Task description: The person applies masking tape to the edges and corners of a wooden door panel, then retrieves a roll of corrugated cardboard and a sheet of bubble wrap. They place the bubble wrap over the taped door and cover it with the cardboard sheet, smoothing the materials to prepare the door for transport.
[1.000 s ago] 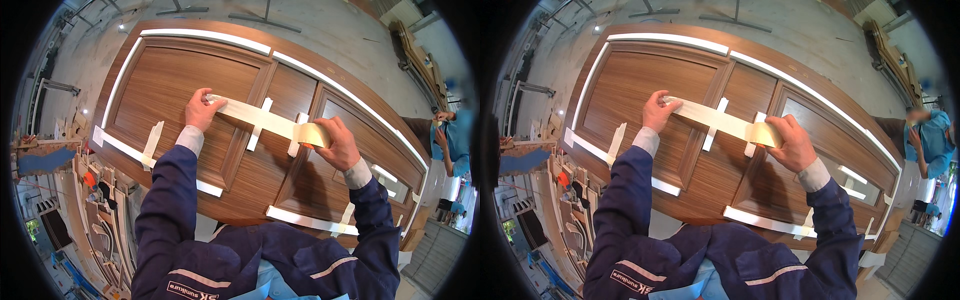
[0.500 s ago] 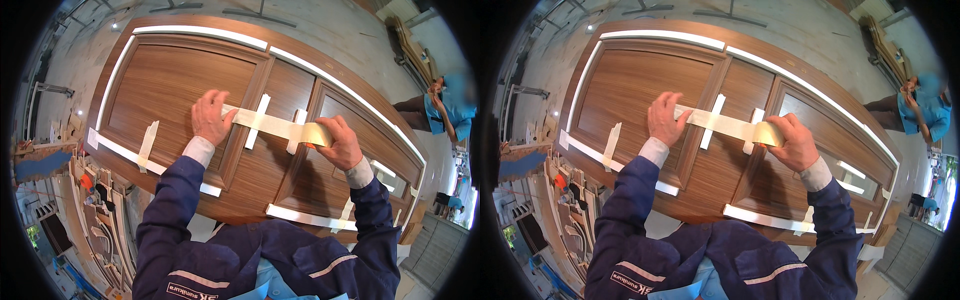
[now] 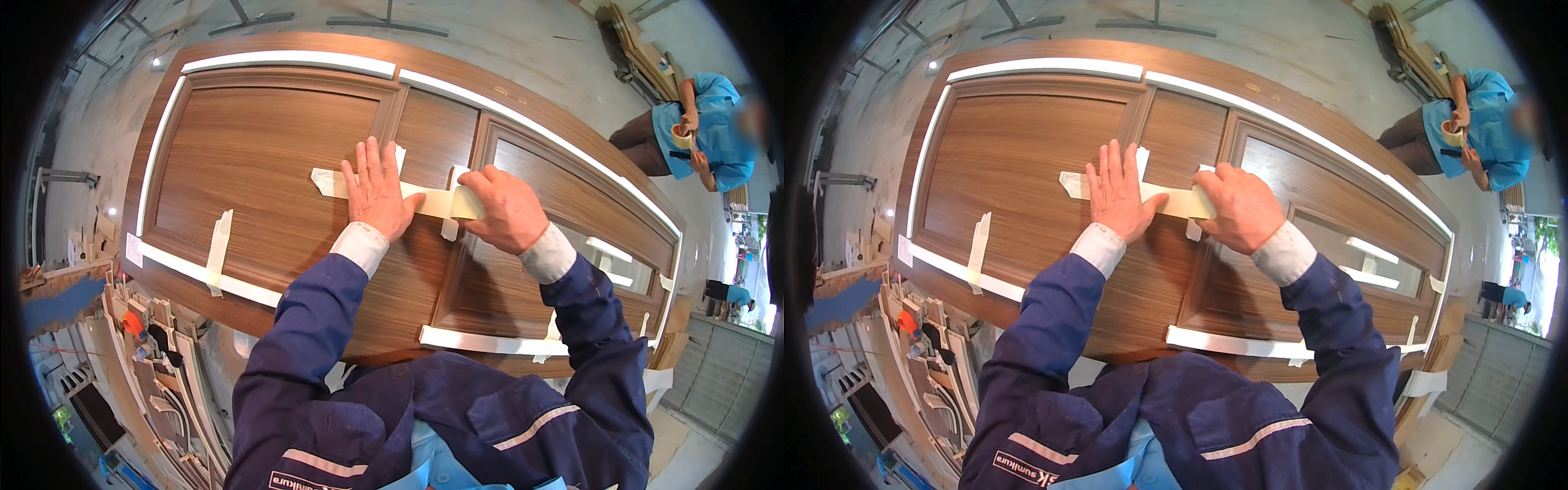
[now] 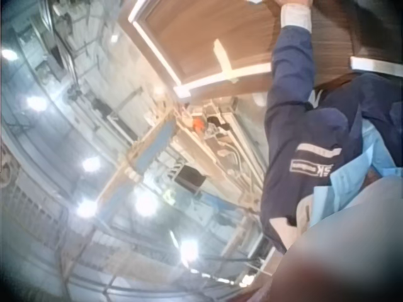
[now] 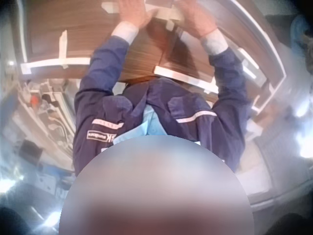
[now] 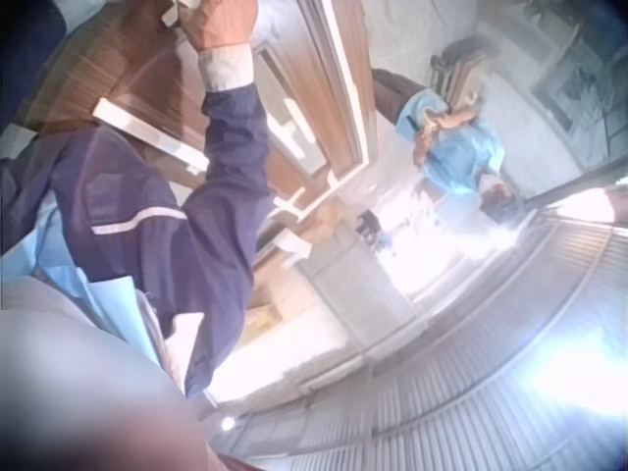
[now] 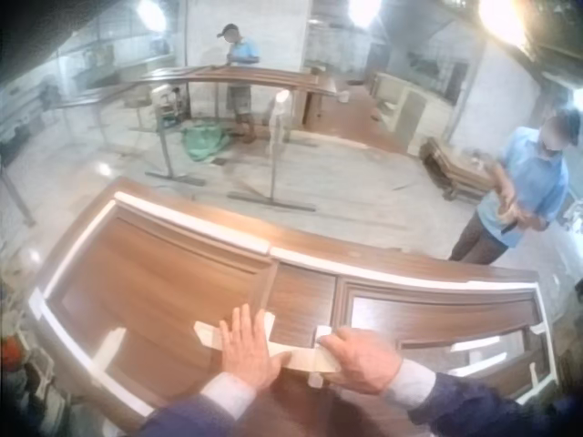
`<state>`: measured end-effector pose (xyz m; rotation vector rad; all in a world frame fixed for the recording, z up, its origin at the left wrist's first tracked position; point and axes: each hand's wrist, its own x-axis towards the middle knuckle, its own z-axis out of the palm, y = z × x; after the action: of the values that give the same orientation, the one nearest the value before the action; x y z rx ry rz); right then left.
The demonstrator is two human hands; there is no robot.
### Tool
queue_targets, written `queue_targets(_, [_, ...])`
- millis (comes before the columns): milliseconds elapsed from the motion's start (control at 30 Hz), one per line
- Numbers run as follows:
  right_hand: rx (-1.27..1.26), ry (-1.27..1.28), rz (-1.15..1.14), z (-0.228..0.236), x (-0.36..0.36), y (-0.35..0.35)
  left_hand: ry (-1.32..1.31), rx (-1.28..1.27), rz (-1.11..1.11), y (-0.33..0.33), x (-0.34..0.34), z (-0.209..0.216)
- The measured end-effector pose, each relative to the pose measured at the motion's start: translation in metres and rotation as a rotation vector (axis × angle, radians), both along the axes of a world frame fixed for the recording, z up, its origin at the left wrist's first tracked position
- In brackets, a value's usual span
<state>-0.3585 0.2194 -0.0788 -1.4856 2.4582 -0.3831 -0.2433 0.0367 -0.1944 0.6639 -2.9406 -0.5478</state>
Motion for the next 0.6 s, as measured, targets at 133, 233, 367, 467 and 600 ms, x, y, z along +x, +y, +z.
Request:
queue_targets(133, [0.045,0.000,0.014,-0.009,0.005,-0.012,-0.091,-0.014,0.029,-0.002,-0.001,-0.010])
queue_targets(233, [0.068,-0.008,0.008,-0.013,0.009,-0.020,-0.024,0.030,0.045,-0.002,0.004,-0.018])
queue_targets(367, [0.070,-0.007,0.006,-0.015,0.013,-0.025,-0.013,-0.031,0.067,-0.002,0.004,-0.022])
queue_targets(467, [0.082,-0.005,0.012,-0.014,0.013,-0.025,-0.009,-0.126,0.020,0.006,0.001,-0.016])
queue_targets(600, [0.079,-0.029,0.022,-0.015,0.010,-0.019,0.053,-0.323,-0.253,0.029,0.012,-0.001])
